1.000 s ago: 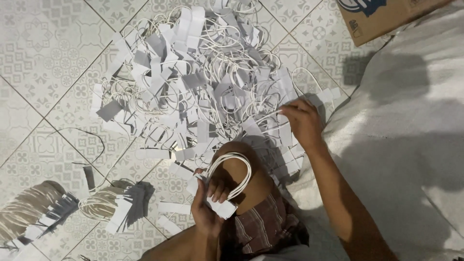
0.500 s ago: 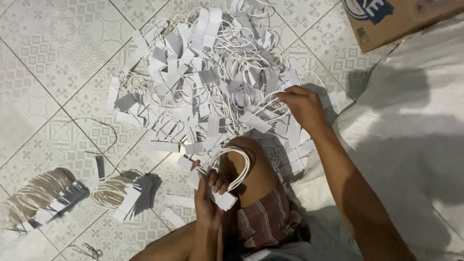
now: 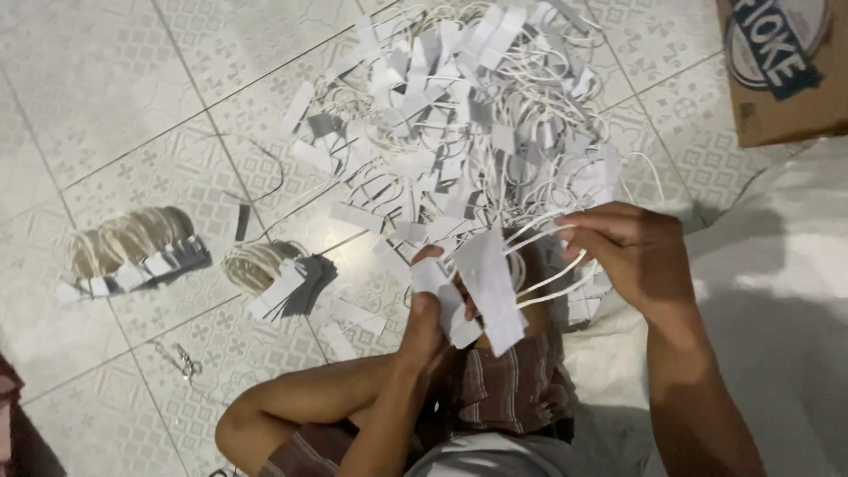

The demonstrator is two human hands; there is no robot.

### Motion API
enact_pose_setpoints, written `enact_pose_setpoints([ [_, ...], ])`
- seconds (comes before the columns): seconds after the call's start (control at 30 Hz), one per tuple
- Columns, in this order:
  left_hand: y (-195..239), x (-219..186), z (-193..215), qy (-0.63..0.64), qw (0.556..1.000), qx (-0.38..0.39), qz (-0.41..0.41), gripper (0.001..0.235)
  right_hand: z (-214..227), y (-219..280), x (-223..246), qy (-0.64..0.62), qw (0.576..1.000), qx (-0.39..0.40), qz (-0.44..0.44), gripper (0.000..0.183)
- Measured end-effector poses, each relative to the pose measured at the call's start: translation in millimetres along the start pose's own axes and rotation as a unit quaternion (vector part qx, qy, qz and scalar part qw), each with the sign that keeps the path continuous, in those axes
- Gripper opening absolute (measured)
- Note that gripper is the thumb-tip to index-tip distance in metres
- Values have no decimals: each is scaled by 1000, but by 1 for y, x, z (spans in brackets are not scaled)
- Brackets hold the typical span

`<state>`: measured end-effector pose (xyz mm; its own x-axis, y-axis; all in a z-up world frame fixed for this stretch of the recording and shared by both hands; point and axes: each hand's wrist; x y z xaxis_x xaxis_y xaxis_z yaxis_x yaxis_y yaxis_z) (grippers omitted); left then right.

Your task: The person sits on the floor and bundles white cables with white paper tags. They wrap the cables around their fingers, secure them with a tag, and place the finished bundles on the floor. Later, they pick up a black cable and tie it with a tag.

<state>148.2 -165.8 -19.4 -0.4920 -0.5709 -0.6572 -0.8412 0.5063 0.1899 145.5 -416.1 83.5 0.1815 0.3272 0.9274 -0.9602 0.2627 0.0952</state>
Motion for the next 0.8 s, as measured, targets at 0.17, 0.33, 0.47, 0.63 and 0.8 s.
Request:
enact_pose_setpoints([
  [0.17, 18, -4, -4, -2, 999, 15, -49, 85, -44, 19, 13, 15, 998, 43, 53, 18],
  [0.33, 36, -18, 14, 39, 999, 11, -28, 57, -76, 34, 0, 34, 989, 59, 133, 20],
  [0.47, 44, -31, 23, 54, 998, 13, -15, 50, -92, 37, 7, 122, 950, 5, 288, 17],
  [0.63, 48, -18, 42, 98, 994, -38, -21, 44, -98, 40, -2, 150, 934, -19, 324, 28],
  [0.8, 47, -26, 31, 137, 989, 56, 13, 44, -88, 44, 26, 70, 945, 128, 292, 40],
])
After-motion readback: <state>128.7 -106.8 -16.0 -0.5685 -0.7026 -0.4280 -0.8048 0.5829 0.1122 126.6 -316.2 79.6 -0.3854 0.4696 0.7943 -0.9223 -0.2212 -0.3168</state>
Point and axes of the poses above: each hand's wrist, its own y-axis away from the middle knuckle, its own z-axis out of the back of the hand, x = y × z, and after that the axes turned 3 degrees about -y, right-handed
